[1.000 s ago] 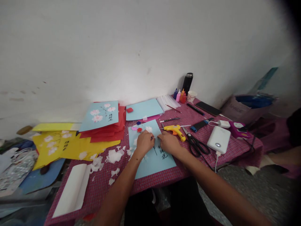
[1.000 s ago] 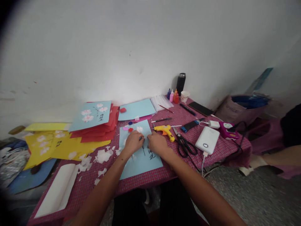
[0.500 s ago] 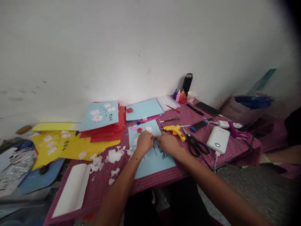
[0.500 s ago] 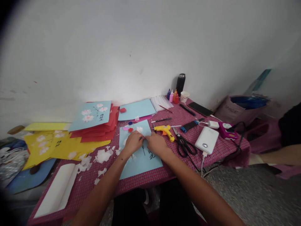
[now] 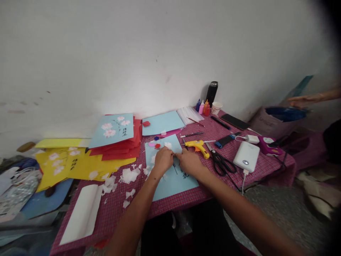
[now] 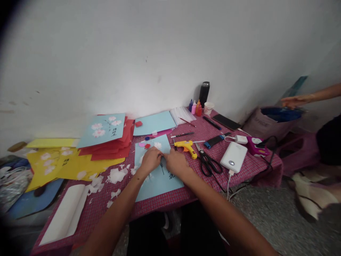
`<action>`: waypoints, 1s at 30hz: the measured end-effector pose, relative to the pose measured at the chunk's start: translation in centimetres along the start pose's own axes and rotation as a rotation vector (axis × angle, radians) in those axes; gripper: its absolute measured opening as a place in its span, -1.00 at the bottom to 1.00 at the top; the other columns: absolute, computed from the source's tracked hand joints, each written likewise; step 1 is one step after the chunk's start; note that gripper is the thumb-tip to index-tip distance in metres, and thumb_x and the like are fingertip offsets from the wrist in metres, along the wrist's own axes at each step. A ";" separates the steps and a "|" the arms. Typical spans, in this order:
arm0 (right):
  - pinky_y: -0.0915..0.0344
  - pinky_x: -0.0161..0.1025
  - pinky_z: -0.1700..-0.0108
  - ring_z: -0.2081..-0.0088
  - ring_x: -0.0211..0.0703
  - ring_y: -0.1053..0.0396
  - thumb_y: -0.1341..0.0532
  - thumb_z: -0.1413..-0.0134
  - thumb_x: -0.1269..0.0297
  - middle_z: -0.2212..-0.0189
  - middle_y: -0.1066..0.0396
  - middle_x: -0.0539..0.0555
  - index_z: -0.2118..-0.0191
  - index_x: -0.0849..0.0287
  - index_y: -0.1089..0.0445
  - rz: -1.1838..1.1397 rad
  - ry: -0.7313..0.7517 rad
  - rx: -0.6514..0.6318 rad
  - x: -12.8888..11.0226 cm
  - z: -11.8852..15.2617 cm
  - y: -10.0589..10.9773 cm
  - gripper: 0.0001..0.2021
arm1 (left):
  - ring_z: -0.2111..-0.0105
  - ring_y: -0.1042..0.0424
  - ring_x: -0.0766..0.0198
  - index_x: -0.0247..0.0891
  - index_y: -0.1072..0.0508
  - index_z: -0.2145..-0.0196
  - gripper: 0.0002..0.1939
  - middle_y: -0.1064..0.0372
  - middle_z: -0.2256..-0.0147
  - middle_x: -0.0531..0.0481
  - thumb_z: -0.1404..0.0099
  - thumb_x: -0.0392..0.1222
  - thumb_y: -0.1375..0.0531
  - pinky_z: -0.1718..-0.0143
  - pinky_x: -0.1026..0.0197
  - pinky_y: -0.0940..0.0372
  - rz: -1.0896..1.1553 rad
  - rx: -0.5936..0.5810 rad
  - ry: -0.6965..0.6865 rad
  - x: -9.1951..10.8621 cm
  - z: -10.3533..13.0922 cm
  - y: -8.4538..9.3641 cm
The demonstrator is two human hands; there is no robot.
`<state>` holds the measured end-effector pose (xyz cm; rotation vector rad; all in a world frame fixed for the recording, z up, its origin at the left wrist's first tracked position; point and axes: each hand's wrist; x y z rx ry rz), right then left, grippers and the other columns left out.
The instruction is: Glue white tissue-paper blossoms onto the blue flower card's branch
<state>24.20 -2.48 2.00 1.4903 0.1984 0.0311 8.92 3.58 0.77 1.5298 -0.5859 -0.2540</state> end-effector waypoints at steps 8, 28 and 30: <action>-0.33 -0.15 0.09 0.09 0.05 -0.49 0.01 -0.39 0.31 0.03 -0.46 0.26 -0.19 0.08 -0.42 -0.033 -0.084 0.110 2.1 1.0 1.4 -0.60 | 0.08 -0.47 0.12 -0.22 -0.62 0.16 -0.79 -0.50 0.18 -0.13 -0.36 -0.25 -0.18 -0.03 0.13 -0.33 0.044 0.021 -0.031 -0.4 0.5 0.2; -0.38 -0.17 0.11 0.07 0.11 -0.55 -0.13 -0.22 0.24 0.11 -0.56 0.38 0.05 0.30 -0.44 -0.235 -0.441 0.197 9.7 1.9 1.7 -0.70 | 0.01 -0.50 0.12 -0.11 -0.54 0.02 -0.75 -0.51 0.04 -0.11 -0.44 -0.28 -0.13 -0.05 0.01 -0.46 0.300 0.513 -0.091 1.1 20.7 -0.5; -0.41 -0.22 0.19 0.15 0.03 -0.56 -0.16 -0.17 0.21 0.14 -0.57 0.28 0.04 0.24 -0.38 -0.474 -0.433 0.269 10.2 2.9 1.7 -0.71 | 0.04 -0.52 0.13 -0.09 -0.54 0.03 -0.73 -0.52 0.07 -0.10 -0.42 -0.33 -0.14 0.00 0.03 -0.48 0.274 0.603 -0.076 0.0 22.8 -0.9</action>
Point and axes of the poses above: each hand's wrist, its own z-axis away from the middle knuckle, its own y-axis out of the back of the hand, x = y × z
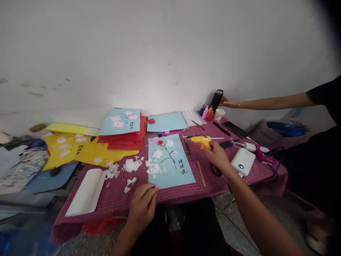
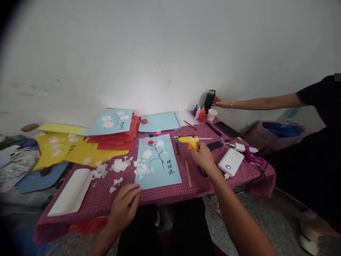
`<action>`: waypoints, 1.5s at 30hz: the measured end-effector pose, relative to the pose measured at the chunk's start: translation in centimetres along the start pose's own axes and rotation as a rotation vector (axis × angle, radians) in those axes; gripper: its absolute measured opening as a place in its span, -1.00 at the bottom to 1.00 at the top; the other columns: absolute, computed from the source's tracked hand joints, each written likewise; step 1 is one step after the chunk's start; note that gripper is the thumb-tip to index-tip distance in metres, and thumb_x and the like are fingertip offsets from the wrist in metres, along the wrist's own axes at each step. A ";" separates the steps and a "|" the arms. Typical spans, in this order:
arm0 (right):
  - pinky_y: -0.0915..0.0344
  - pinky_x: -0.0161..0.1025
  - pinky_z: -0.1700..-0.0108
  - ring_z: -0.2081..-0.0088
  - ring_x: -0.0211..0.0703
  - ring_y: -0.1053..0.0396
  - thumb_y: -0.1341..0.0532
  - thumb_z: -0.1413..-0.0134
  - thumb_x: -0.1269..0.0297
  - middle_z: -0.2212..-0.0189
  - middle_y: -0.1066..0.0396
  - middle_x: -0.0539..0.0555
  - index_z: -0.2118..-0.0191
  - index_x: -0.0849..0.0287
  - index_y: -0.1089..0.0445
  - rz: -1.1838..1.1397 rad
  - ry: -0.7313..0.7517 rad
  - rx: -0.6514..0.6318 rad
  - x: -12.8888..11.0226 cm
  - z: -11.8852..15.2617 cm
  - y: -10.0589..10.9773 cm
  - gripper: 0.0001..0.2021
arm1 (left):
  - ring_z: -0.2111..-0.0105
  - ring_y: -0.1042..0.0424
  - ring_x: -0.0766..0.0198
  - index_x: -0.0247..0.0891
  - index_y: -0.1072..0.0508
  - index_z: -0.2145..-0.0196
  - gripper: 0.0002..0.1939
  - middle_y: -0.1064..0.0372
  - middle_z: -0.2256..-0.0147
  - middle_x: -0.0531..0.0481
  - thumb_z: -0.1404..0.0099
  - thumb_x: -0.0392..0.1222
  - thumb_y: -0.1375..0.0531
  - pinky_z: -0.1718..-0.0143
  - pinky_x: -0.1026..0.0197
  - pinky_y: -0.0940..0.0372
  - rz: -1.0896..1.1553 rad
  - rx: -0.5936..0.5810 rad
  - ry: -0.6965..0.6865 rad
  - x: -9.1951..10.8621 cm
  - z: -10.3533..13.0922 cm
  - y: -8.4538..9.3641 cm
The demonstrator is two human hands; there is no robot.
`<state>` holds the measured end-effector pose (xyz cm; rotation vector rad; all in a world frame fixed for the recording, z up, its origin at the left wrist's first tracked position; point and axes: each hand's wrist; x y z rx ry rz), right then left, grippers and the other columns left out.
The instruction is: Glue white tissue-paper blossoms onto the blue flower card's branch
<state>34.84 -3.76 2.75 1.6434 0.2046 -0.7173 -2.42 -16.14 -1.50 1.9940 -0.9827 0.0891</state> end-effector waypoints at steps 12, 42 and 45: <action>-0.44 -0.21 0.39 0.48 -0.18 -0.43 -0.44 0.15 0.14 0.45 -0.49 0.04 0.31 0.18 -0.44 -1.141 -0.185 -0.263 1.3 3.2 1.0 -0.70 | 0.05 -0.52 0.09 -0.16 -0.52 0.06 -0.78 -0.52 0.05 -0.13 -0.37 -0.33 -0.21 -0.07 -0.07 -0.41 -0.283 0.215 0.090 -6.6 2.0 3.1; -0.17 -0.34 0.52 0.57 -0.27 -0.29 -0.29 -0.02 0.07 0.58 -0.37 -0.07 0.28 0.21 -0.43 -0.468 0.118 -0.559 -3.6 -0.2 1.2 -0.72 | 0.09 -0.54 0.11 -0.17 -0.48 0.02 -0.72 -0.53 0.08 -0.11 -0.34 -0.39 -0.23 -0.04 -0.03 -0.40 -0.313 0.199 0.060 -6.8 2.3 2.2; -0.23 -0.33 0.49 0.54 -0.25 -0.33 -0.27 -0.09 0.05 0.52 -0.41 -0.06 0.22 0.18 -0.41 -0.460 0.156 -0.608 -3.1 -1.3 0.4 -0.71 | 0.10 -0.54 0.11 -0.18 -0.50 0.03 -0.73 -0.53 0.08 -0.10 -0.34 -0.38 -0.24 -0.03 -0.02 -0.40 -0.322 0.205 0.051 -6.9 2.3 2.1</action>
Point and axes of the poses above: each hand's wrist, its own z-axis away from the middle knuckle, its own y-axis out of the back of the hand, x = y × z
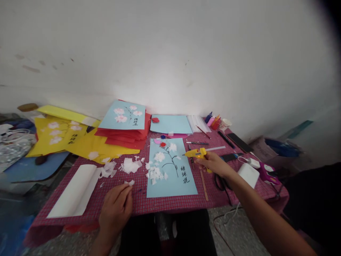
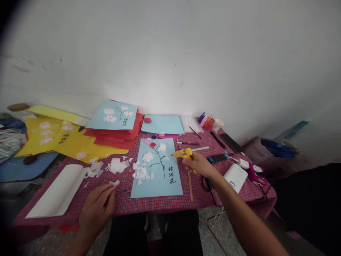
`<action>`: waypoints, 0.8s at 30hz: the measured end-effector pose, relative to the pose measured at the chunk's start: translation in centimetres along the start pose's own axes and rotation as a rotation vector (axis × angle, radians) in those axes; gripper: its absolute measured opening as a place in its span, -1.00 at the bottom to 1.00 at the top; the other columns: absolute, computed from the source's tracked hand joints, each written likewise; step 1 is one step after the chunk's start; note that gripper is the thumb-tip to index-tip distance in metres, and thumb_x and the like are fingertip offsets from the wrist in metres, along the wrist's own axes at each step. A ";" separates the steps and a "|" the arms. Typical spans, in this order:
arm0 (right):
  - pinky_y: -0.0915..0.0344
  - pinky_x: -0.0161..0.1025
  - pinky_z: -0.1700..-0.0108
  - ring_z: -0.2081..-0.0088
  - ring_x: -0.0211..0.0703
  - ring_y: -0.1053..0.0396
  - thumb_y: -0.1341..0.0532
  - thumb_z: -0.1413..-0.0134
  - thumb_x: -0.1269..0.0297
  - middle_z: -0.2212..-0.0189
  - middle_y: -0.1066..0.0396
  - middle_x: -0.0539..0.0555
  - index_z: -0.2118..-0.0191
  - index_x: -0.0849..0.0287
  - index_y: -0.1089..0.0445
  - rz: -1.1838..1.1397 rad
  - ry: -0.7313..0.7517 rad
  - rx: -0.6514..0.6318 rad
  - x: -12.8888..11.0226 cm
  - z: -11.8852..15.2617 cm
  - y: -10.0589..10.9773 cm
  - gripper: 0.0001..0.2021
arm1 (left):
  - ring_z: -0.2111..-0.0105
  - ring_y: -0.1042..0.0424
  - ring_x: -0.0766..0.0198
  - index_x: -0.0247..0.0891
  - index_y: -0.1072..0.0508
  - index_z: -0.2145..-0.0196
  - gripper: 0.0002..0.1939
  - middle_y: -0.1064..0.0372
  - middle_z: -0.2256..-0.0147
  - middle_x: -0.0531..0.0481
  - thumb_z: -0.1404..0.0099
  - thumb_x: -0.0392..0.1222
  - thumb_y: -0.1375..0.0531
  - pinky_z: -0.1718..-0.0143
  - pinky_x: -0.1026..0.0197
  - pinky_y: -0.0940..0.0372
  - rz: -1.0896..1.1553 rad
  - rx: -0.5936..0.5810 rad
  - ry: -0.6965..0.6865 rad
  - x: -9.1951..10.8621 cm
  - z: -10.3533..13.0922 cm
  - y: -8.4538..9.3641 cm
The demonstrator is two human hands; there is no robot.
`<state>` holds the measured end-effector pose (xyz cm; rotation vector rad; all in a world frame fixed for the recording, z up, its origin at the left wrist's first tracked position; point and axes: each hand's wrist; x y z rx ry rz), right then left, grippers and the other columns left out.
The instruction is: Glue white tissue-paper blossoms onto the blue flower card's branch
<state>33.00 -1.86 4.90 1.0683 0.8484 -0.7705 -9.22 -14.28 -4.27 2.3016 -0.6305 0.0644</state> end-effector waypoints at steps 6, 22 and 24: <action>-0.19 -0.31 0.49 0.54 -0.26 -0.28 -0.24 -0.14 0.06 0.54 -0.37 -0.06 0.29 0.17 -0.36 0.132 0.084 -0.076 -0.1 -1.7 0.7 -0.75 | 0.11 -0.54 0.14 -0.22 -0.52 0.07 -0.75 -0.53 0.09 -0.12 -0.33 -0.42 -0.27 -0.04 0.01 -0.39 -0.005 0.006 -0.017 0.2 -0.3 0.2; -0.23 -0.25 0.39 0.45 -0.19 -0.29 -0.21 -0.21 0.03 0.50 -0.36 -0.04 0.19 0.19 -0.41 0.241 0.138 -0.046 0.3 -1.5 1.5 -0.71 | 0.13 -0.53 0.13 -0.25 -0.52 0.06 -0.73 -0.54 0.12 -0.13 -0.30 -0.46 -0.29 0.00 0.00 -0.40 0.002 -0.011 -0.054 0.2 -0.4 0.4; -0.24 -0.24 0.39 0.45 -0.18 -0.30 -0.20 -0.21 0.03 0.49 -0.36 -0.03 0.22 0.18 -0.39 0.247 0.136 -0.009 0.3 -1.5 1.6 -0.72 | 0.13 -0.53 0.14 -0.24 -0.52 0.06 -0.73 -0.54 0.12 -0.13 -0.31 -0.45 -0.29 0.00 0.00 -0.40 -0.005 -0.014 -0.047 0.2 -0.4 0.4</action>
Point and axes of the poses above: each hand's wrist, its own z-axis away from the middle knuckle, its own y-axis out of the back of the hand, x = y × z
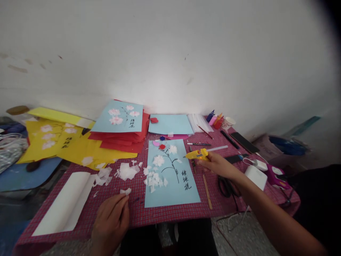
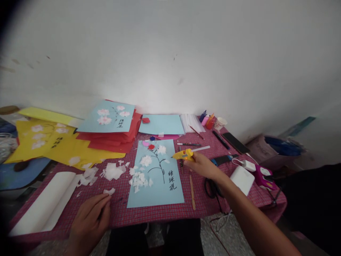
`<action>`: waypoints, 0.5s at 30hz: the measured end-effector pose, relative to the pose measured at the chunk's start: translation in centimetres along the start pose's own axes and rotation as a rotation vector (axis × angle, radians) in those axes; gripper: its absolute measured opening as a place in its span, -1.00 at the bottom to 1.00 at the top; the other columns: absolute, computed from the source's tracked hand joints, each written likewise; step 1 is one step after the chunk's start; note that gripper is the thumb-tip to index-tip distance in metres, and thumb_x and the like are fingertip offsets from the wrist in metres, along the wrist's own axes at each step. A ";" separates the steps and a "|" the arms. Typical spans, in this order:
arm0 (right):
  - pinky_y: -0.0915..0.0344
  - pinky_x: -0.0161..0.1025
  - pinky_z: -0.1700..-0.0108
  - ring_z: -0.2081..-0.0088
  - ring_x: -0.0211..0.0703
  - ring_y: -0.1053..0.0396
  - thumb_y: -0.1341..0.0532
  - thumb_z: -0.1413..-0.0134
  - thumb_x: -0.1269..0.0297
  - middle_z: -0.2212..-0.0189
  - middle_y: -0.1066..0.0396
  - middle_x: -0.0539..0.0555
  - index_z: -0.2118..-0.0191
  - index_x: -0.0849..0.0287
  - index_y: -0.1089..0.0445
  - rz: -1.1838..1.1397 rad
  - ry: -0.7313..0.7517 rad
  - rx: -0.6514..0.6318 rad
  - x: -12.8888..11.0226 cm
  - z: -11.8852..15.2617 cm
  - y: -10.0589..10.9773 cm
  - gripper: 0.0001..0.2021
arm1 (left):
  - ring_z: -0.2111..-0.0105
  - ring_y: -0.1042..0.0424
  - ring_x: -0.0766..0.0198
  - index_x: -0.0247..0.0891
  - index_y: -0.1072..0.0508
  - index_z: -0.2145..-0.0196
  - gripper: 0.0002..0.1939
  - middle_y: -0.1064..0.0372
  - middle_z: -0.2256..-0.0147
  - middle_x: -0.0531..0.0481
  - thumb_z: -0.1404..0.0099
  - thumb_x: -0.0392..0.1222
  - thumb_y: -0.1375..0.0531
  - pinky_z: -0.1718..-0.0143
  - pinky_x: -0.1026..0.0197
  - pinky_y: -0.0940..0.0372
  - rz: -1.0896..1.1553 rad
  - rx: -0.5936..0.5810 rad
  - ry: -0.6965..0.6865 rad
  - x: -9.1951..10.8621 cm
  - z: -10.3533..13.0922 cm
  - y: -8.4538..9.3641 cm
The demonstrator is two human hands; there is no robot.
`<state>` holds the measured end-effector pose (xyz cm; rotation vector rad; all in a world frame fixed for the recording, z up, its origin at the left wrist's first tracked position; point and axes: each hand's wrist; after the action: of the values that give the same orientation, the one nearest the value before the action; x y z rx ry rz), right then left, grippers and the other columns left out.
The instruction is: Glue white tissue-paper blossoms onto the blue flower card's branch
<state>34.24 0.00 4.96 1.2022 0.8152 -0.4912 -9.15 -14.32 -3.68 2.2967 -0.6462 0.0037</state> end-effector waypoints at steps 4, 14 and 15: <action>-0.26 -0.22 0.39 0.44 -0.15 -0.31 -0.19 -0.21 0.01 0.46 -0.38 0.00 0.24 0.17 -0.37 0.071 0.026 0.066 -0.1 -0.1 0.2 -0.71 | 0.12 -0.53 0.13 -0.25 -0.52 0.06 -0.73 -0.53 0.10 -0.14 -0.30 -0.46 -0.29 0.00 -0.01 -0.40 0.007 -0.021 0.007 -0.1 0.2 -0.1; -0.36 -0.12 0.19 0.28 -0.03 -0.41 -0.18 -0.21 0.09 0.29 -0.51 0.07 0.11 0.18 -0.45 0.100 0.124 0.036 1.2 -1.5 -0.2 -0.71 | 0.13 -0.53 0.13 -0.24 -0.53 0.07 -0.75 -0.54 0.12 -0.13 -0.32 -0.45 -0.28 -0.02 -0.01 -0.38 -0.001 -0.031 0.009 0.1 -0.2 -0.1; -0.36 -0.13 0.20 0.29 -0.04 -0.41 -0.19 -0.21 0.10 0.30 -0.51 0.07 0.11 0.18 -0.45 0.098 0.122 0.034 1.3 -1.5 -0.2 -0.72 | 0.14 -0.53 0.13 -0.24 -0.53 0.08 -0.75 -0.54 0.13 -0.13 -0.32 -0.45 -0.28 -0.01 0.00 -0.38 -0.002 -0.032 0.005 0.1 -0.2 -0.1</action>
<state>34.50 1.53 3.64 1.3066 0.8500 -0.3559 -8.98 -14.18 -3.56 2.2661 -0.6364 -0.0018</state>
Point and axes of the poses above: each hand's wrist, its own z-axis away from the middle knuckle, its own y-axis out of the back of the hand, x = y × z
